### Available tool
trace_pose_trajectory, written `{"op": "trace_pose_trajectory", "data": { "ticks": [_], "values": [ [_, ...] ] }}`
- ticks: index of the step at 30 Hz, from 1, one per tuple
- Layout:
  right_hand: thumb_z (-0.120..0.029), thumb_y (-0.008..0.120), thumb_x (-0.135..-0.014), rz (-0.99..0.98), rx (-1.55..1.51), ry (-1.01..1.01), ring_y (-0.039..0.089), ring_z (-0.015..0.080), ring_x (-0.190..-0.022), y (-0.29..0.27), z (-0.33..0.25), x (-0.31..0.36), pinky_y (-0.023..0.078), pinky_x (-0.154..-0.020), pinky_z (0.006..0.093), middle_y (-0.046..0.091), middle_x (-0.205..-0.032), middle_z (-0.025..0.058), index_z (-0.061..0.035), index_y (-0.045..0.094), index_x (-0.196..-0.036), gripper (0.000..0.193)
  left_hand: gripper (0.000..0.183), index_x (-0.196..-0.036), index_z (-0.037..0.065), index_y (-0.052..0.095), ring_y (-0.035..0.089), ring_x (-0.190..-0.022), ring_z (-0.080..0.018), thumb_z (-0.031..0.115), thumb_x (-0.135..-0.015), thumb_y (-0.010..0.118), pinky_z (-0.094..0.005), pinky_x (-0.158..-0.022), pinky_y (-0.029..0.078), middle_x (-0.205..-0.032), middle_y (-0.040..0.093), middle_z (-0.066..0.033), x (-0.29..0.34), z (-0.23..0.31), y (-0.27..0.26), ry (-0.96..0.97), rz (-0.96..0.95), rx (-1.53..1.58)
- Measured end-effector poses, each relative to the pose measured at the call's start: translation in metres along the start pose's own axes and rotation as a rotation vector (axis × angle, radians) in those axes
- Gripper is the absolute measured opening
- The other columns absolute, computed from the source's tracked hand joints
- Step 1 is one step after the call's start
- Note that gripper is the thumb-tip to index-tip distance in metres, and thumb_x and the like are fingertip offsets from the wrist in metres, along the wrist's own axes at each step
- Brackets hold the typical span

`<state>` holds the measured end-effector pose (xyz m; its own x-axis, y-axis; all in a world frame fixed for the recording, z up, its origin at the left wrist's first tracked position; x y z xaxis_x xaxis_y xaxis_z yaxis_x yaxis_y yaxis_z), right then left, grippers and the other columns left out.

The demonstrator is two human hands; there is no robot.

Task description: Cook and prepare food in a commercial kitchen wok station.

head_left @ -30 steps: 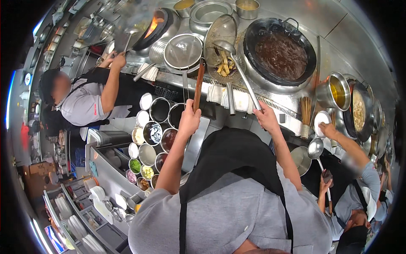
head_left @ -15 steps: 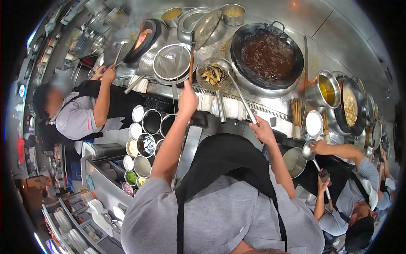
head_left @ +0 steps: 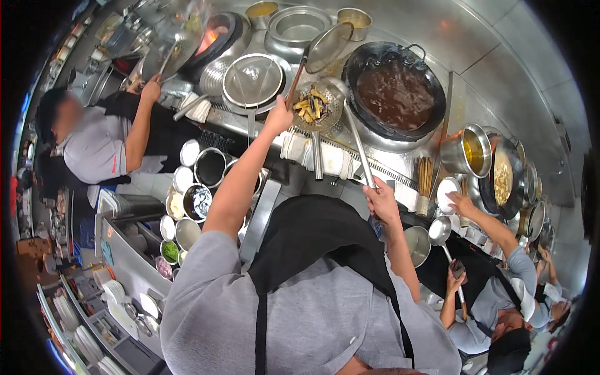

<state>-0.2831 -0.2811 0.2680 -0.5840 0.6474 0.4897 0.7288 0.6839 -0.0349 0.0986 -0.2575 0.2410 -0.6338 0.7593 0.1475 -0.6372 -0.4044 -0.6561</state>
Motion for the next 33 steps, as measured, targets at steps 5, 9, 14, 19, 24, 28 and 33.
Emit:
{"op": "trace_pose_trajectory", "data": {
  "ticks": [5,9,14,19,24,28,33],
  "values": [
    [-0.012,0.057,-0.091,0.004,0.058,-0.076,0.037,0.0047,-0.04,0.004,-0.008,-0.009,0.031,-0.034,0.0231,0.044,-0.057,-0.003,-0.0007,0.046,-0.13,0.043,0.031,-0.111,0.007,0.038,0.044,-0.045,-0.0109,0.008,-0.084,0.053,-0.0289,-0.039,0.036,-0.069,0.046,-0.0046,0.063,-0.006,-0.031,-0.161,-0.017,0.482],
    [-0.012,0.057,-0.091,0.029,0.154,-0.077,0.037,0.005,-0.04,0.017,-0.015,-0.03,0.031,-0.034,0.0232,0.043,-0.056,-0.0035,-0.0023,0.047,-0.129,0.04,0.023,-0.108,0.008,0.036,0.041,-0.047,-0.0089,0.004,-0.089,0.049,-0.0252,-0.039,0.034,-0.071,0.047,-0.0047,0.118,-0.012,-0.048,-0.279,-0.085,0.93],
    [-0.013,0.061,-0.088,0.142,0.446,-0.217,0.041,0.0055,-0.046,0.019,0.011,-0.056,0.033,-0.04,0.025,0.049,-0.059,-0.0021,-0.0011,0.053,-0.123,0.038,0.021,-0.106,0.01,0.035,0.039,-0.05,-0.006,0.002,-0.092,0.048,-0.0205,-0.04,0.033,-0.074,0.047,-0.0041,0.143,-0.038,-0.038,-0.353,-0.168,1.427],
    [-0.011,0.063,-0.086,0.068,0.449,0.008,0.05,0.0083,-0.059,0.027,-0.01,-0.044,0.042,-0.054,0.0254,0.058,-0.068,0.001,0.0005,0.054,-0.122,0.039,0.021,-0.11,0.005,0.041,0.05,-0.059,-0.0121,0.008,-0.092,0.052,-0.026,-0.053,0.046,-0.08,0.054,-0.0081,0.159,-0.059,-0.035,-0.372,-0.18,1.536],
    [-0.013,0.063,-0.085,0.193,0.709,-0.202,0.053,0.0141,-0.062,0.036,-0.018,-0.053,0.045,-0.061,0.029,0.061,-0.073,0.0095,0.0012,0.051,-0.126,0.045,0.025,-0.113,0.003,0.046,0.06,-0.073,-0.0175,0.016,-0.092,0.054,-0.0374,-0.076,0.055,-0.089,0.059,-0.0112,0.189,-0.073,-0.036,-0.502,-0.229,1.517],
    [-0.013,0.063,-0.084,0.156,0.639,-0.148,0.053,0.0137,-0.062,0.027,-0.01,-0.065,0.045,-0.062,0.0287,0.061,-0.071,0.0086,0.0013,0.052,-0.126,0.046,0.028,-0.115,0.003,0.048,0.062,-0.077,-0.0164,0.015,-0.091,0.056,-0.0354,-0.079,0.055,-0.096,0.061,-0.0124,0.214,-0.079,-0.047,-0.54,-0.225,1.502],
    [-0.011,0.063,-0.086,0.184,0.491,-0.124,0.05,0.0101,-0.06,0.022,-0.005,-0.05,0.042,-0.057,0.0267,0.057,-0.066,0.0023,0.0019,0.052,-0.124,0.042,0.04,-0.124,0.004,0.046,0.061,-0.088,-0.0172,0.012,-0.088,0.062,-0.0325,-0.088,0.051,-0.109,0.06,-0.0127,0.232,-0.096,-0.022,-0.454,-0.274,1.592]
  ]
}}
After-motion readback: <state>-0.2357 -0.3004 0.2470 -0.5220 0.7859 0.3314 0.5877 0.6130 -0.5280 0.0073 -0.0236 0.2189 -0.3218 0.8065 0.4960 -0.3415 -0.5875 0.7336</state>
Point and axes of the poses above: each hand's wrist, its own x-axis away from the middle knuckle, its own y-axis out of the palm, z = x × y, the point moved 3 cm from there along -x, towards the middle knuckle
